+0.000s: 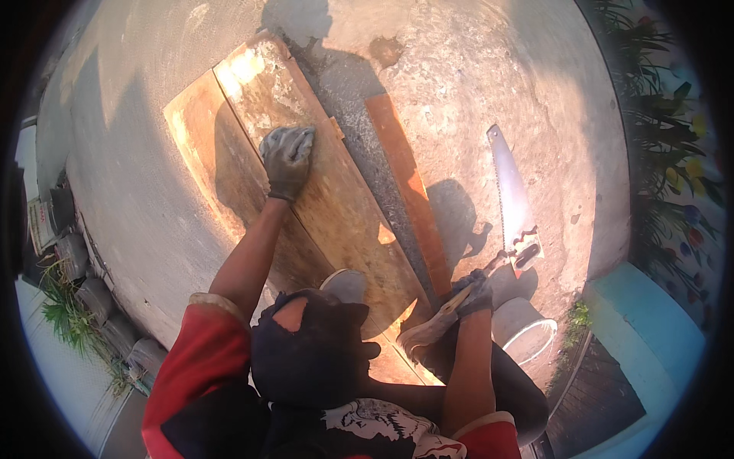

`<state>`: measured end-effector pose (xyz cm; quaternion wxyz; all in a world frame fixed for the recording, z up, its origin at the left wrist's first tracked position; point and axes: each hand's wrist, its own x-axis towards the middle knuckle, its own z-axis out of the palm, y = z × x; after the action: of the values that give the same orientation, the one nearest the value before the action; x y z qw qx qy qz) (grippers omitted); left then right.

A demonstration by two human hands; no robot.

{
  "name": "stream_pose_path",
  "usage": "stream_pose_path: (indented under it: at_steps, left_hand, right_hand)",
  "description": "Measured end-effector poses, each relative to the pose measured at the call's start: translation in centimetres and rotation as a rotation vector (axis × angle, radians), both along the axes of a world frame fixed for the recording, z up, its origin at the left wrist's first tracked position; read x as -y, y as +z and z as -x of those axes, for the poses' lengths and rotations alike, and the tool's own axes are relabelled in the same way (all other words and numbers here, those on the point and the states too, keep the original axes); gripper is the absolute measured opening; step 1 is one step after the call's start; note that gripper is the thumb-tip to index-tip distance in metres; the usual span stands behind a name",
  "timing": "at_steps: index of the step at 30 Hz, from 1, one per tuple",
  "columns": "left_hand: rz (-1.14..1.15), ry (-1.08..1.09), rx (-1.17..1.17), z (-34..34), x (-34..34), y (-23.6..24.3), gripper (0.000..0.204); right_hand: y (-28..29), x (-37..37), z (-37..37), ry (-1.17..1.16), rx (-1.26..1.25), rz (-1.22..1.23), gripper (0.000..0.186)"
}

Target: The person carries a bucket of nails and a saw out of a room and places them on a concrete surface. They then use a hand saw to cut a long wooden plank into smaller pieces. Finally, they use a hammer to drive nails into the cut wood pieces.

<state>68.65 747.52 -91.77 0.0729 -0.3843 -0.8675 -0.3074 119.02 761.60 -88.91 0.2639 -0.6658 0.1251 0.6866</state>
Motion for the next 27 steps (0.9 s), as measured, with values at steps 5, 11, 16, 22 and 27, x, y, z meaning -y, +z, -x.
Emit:
stream_pose_path:
  at_steps: [5, 11, 16, 22, 27]
  left_hand:
    - [0.006, -0.026, -0.003, -0.6, -0.7, 0.1, 0.025]
    - [0.003, 0.0, 0.024, -0.9, -0.7, -2.0, 0.031]
    - [0.064, 0.012, 0.086, -1.1, -1.0, -1.7, 0.033]
    - [0.109, 0.054, 0.06, -1.4, -0.9, -1.0, 0.031]
    - [0.1, 0.044, 0.123, -1.4, -0.9, -0.9, 0.033]
  right_hand:
    - [15.2, 2.5, 14.4, 0.579, -0.236, -0.229, 0.03]
    - [9.4, 0.0, 21.2, 1.483, -0.012, -0.949, 0.031]
    - [11.4, -2.0, 26.5, 1.593, -0.262, -0.663, 0.028]
    - [8.7, -3.0, 29.7, 1.573, 0.135, -1.297, 0.033]
    - [10.3, -3.2, 31.1, 1.557, -0.059, -1.603, 0.037]
